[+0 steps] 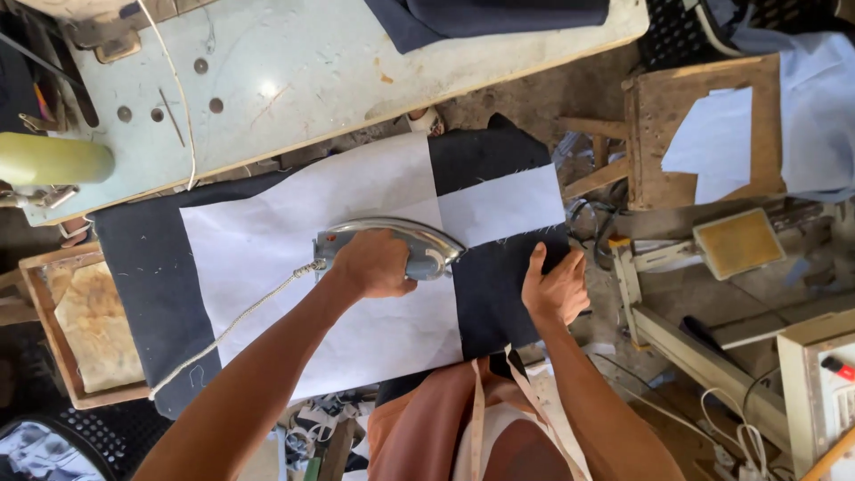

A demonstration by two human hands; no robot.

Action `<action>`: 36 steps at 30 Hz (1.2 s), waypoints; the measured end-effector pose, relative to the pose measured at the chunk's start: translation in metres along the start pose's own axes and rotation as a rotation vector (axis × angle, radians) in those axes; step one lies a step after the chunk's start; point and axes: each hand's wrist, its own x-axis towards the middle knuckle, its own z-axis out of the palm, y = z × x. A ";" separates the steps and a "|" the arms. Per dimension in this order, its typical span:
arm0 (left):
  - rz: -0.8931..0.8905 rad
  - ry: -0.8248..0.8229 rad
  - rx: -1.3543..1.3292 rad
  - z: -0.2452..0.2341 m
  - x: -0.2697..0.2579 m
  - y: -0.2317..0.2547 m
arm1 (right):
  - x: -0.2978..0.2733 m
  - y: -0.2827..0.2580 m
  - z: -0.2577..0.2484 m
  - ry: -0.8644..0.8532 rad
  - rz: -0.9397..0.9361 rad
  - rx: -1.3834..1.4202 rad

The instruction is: The person irons a piece of dark fabric covered with a white pressing cloth on an ironing board. They use a steam iron with their left hand while holding the fabric steady with their right hand, repeatedly moving the iron back and forth across the surface.

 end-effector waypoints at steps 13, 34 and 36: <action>-0.101 0.196 -0.171 -0.013 0.034 -0.011 | -0.002 0.008 0.018 0.063 -0.025 -0.044; -0.175 0.039 -0.063 0.043 -0.048 -0.061 | 0.004 0.011 0.020 -0.017 0.056 -0.047; -0.188 0.037 -0.061 0.043 -0.048 -0.056 | 0.003 0.011 0.021 0.006 0.059 -0.047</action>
